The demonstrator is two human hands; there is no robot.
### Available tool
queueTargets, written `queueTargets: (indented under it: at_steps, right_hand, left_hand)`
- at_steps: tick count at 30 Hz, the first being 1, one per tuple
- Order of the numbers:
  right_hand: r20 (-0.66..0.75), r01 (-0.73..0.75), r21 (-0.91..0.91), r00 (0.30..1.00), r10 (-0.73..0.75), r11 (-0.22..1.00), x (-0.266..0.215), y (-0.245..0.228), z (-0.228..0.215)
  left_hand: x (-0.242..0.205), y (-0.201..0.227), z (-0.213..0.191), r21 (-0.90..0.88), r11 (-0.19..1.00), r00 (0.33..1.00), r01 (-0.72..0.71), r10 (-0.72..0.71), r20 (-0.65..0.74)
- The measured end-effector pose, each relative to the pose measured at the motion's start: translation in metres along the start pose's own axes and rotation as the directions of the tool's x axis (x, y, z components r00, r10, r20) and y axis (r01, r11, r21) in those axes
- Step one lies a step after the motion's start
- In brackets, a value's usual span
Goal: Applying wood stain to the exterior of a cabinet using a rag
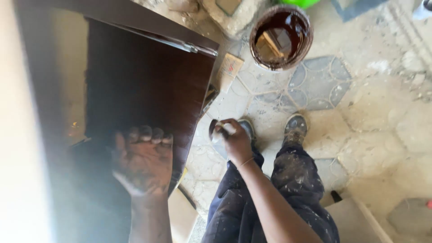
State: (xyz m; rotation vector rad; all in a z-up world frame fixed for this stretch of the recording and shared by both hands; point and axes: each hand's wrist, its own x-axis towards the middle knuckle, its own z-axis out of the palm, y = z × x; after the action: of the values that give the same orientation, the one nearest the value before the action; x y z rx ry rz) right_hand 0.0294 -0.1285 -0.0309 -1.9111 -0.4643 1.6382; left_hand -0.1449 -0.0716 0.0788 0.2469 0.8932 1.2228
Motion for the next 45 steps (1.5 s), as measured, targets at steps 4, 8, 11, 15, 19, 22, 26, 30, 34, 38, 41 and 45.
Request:
queueTargets:
  at_steps: [4, 8, 11, 15, 19, 22, 26, 30, 34, 38, 41, 45]
  right_hand:
    - [0.022, 0.028, 0.341, 0.999, -0.037, 0.940, -0.030, -0.078, -0.031]
    - [0.107, 0.184, 0.586, 0.948, -0.301, 0.789, -0.063, -0.131, -0.049]
    - [0.198, 0.167, 0.711, 0.884, -0.423, 0.683, -0.067, -0.137, -0.055]
    - [0.119, 0.168, 0.715, 0.927, -0.355, 0.679, -0.069, -0.125, -0.074]
    - [0.073, 0.201, 0.682, 0.938, -0.340, 0.703, -0.061, -0.093, -0.098]
    - [0.008, 0.180, 0.661, 0.969, -0.246, 0.729, -0.058, -0.074, -0.104]
    - [-0.039, 0.166, 0.539, 0.984, -0.172, 0.826, -0.033, -0.047, -0.088]
    - [-0.064, 0.384, 0.165, 0.923, -0.379, 0.908, 0.014, 0.008, -0.053]
    - [-0.010, 0.622, -0.351, 0.745, -0.667, 0.700, 0.077, -0.031, -0.033]
    - [0.162, 0.730, -0.461, 0.629, -0.761, 0.505, 0.116, -0.030, 0.001]
    - [0.431, 0.669, -0.318, 0.733, -0.527, 0.671, 0.045, 0.076, 0.057]
    - [0.623, 0.711, -0.286, 0.647, -0.439, 0.642, -0.044, 0.123, 0.067]
  left_hand:
    - [-0.032, 0.024, 0.020, -0.024, 0.997, 0.998, -0.067, 0.067, -0.010]
    - [-0.047, 0.034, 0.035, -0.060, 0.991, 0.992, -0.123, 0.124, 0.003]
    - [-0.062, 0.041, 0.038, -0.078, 0.985, 0.988, -0.153, 0.153, -0.003]
    - [-0.064, 0.043, 0.036, -0.097, 0.978, 0.982, -0.185, 0.187, 0.007]
    - [-0.039, 0.010, -0.033, -0.114, 0.975, 0.981, -0.192, 0.194, 0.005]
    - [-0.030, -0.008, -0.081, -0.110, 0.978, 0.984, -0.177, 0.179, 0.001]
    - [-0.050, 0.020, 0.004, -0.092, 0.987, 0.992, -0.129, 0.128, -0.015]
    - [-0.058, 0.018, 0.011, -0.079, 0.992, 0.995, -0.096, 0.094, -0.028]
    - [-0.053, 0.010, 0.001, -0.057, 0.996, 0.997, -0.069, 0.067, -0.041]
    - [-0.051, 0.000, -0.013, -0.039, 0.997, 0.996, -0.064, 0.061, -0.057]
    - [-0.045, -0.004, -0.019, -0.025, 0.998, 0.996, -0.052, 0.050, -0.067]
    - [-0.045, -0.014, -0.024, -0.011, 0.999, 0.995, -0.045, 0.044, -0.084]
